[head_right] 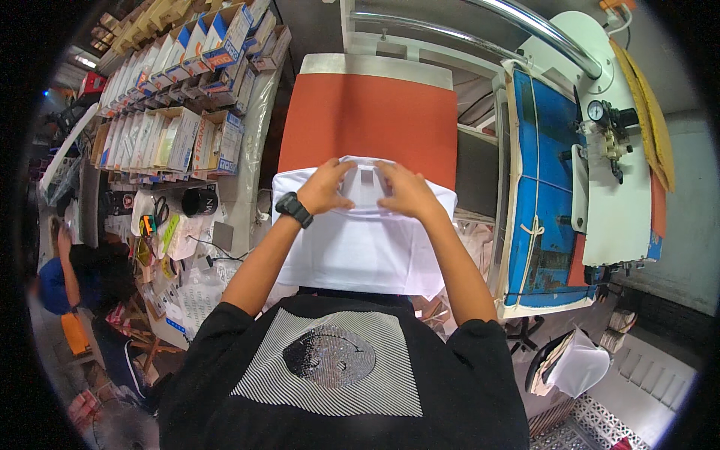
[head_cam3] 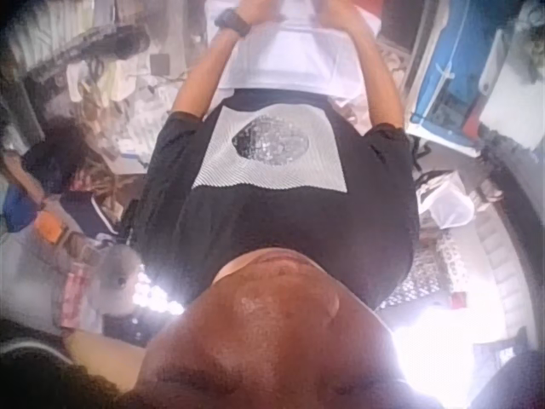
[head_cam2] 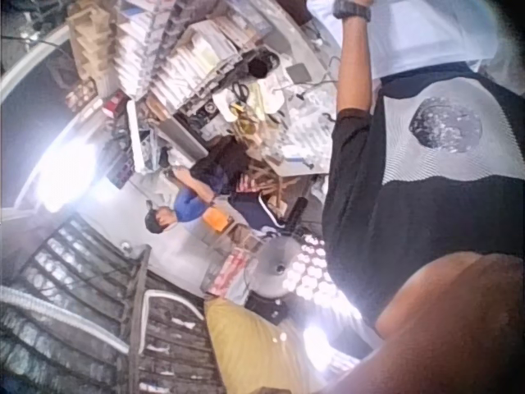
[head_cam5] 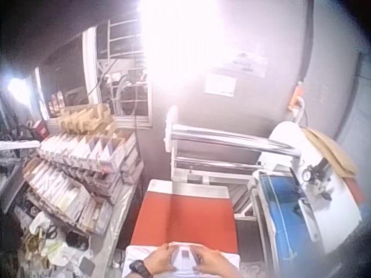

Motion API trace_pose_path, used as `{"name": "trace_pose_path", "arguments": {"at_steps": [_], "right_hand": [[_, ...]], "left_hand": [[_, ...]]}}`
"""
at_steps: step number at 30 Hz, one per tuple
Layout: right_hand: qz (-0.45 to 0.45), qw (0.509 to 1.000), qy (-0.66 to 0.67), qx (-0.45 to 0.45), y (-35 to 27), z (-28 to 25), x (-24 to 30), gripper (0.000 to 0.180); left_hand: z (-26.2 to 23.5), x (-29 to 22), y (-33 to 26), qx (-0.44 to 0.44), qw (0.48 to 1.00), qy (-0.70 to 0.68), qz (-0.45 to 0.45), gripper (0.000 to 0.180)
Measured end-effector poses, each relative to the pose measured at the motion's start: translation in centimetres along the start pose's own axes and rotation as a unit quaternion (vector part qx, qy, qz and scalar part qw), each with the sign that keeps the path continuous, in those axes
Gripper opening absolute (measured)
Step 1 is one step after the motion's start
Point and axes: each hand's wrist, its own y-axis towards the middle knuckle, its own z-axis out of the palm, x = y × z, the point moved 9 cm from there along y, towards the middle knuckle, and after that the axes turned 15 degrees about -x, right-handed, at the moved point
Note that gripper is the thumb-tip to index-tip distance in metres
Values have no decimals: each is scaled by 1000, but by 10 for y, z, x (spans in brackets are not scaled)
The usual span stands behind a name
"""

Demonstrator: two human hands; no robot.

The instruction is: The person trims a printed design with scissors, aligns it onto a shirt on a heat press, and then prepares a second white shirt by aligning it on the press and positioning a small tag.

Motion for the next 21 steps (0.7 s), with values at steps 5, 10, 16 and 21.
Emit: {"name": "trace_pose_path", "arguments": {"at_steps": [5, 10, 16, 21], "right_hand": [[15, 972, -148, -185, 34, -32, -12, 32], [-74, 950, -185, -240, 41, -33, 6, 22], [-104, 965, -113, -214, 0, -10, 19, 32], [-52, 984, -150, -75, -13, -8, 18, 64]], "left_hand": [[-27, 12, 42, -113, 986, 123, 15, 22], [-33, 10, 52, -166, 969, 172, 69, 12], [1, -3, 19, -33, 995, 80, 52, 25], [0, 2, -4, 59, 995, 84, -2, 85]]}}
